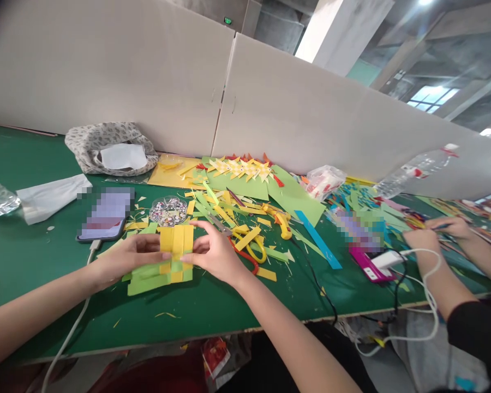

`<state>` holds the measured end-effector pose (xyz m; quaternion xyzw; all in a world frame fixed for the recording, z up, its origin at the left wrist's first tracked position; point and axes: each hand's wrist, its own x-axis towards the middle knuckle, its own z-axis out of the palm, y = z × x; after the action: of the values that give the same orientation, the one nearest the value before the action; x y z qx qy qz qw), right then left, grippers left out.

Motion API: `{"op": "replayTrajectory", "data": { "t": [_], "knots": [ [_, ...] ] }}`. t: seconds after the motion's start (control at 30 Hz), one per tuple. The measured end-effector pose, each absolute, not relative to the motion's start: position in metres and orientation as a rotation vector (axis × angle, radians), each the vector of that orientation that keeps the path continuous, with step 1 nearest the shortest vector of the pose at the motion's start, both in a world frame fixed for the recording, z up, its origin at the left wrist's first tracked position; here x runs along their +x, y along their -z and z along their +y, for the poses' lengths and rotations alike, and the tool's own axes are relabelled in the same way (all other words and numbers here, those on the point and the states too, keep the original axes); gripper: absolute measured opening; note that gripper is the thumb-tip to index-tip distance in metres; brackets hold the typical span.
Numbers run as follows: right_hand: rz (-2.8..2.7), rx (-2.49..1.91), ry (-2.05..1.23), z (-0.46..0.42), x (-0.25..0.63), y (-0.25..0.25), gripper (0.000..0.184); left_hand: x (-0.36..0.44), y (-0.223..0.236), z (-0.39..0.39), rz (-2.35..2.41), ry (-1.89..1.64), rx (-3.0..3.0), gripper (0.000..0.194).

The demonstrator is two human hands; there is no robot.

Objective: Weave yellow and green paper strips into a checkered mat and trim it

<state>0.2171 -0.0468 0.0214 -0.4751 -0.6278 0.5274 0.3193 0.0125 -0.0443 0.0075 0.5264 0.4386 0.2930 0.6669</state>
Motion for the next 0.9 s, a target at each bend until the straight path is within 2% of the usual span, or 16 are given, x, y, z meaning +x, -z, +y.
{"op": "replayTrajectory", "data": {
  "t": [0.27, 0.5, 0.9],
  "knots": [
    [-1.471, -1.306, -1.28, -0.044, 0.212, -0.016, 0.055, 0.015, -0.004, -0.045, 0.941, -0.708, 1.126, 0.039],
    [-1.551, -1.234, -1.254, -0.051, 0.208, -0.018, 0.05, 0.016, -0.011, -0.049, 1.127, -0.698, 1.233, 0.029],
    [-1.581, -1.27, -1.241, -0.053, 0.203, -0.015, 0.042, 0.015, -0.002, -0.05, 1.121, -0.691, 1.283, 0.034]
  ]
}}
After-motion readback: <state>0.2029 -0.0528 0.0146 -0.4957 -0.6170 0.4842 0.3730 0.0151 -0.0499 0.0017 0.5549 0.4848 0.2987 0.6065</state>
